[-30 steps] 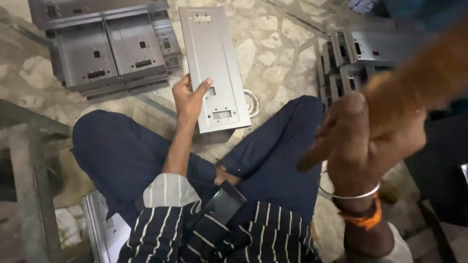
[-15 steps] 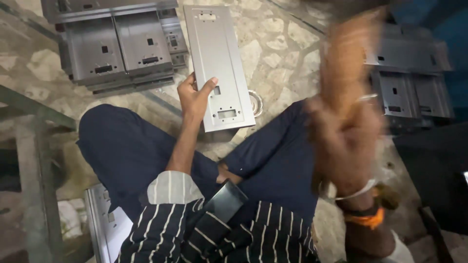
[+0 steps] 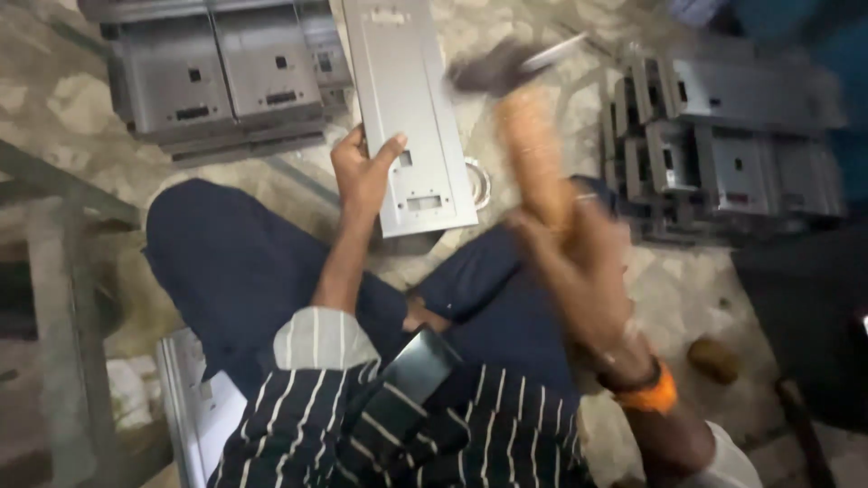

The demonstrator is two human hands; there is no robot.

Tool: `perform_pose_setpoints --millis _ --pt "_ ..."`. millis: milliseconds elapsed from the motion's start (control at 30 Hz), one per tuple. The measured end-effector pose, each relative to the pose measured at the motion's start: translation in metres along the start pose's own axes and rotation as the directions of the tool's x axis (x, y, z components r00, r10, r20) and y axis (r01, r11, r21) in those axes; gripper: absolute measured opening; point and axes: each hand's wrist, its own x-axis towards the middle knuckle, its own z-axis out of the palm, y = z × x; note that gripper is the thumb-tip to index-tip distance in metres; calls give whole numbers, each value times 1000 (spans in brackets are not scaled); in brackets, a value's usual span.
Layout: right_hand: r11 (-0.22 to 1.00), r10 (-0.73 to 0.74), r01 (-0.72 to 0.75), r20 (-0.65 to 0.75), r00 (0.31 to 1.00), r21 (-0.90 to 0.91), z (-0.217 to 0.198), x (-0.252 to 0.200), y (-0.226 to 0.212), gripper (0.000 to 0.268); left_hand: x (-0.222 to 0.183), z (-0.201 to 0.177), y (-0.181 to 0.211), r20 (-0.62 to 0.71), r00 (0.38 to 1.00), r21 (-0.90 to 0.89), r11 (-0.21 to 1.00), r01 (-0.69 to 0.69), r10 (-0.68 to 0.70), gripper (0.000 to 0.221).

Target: The person punches specific points on metal plates using a hammer and a punch tool.

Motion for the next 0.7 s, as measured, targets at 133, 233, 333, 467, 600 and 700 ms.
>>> perform_pose_setpoints --millis 133,233,333,467,600,700 --pt "929 -175 272 -349 920 249 -19 -1 9 22 -3 -2 -5 -27 998 25 998 49 -49 29" --pt "872 -161 268 -278 947 410 18 -27 72 27 1 0 -10 -28 999 26 1000 16 -16 29" --pt "944 -190 200 -64 980 261 50 -39 84 48 0 -3 -13 -34 998 43 998 56 -54 29" --pt "956 210 -133 295 932 -260 56 -24 83 42 -3 -5 -15 -32 998 -30 998 50 -51 33" --pt "906 368 -411 292 883 101 46 9 73 37 -1 -2 -1 -19 1000 54 998 -22 23 32" --pt "915 371 -396 226 901 78 47 59 96 35 -7 -2 -8 -60 993 27 994 107 -105 33"
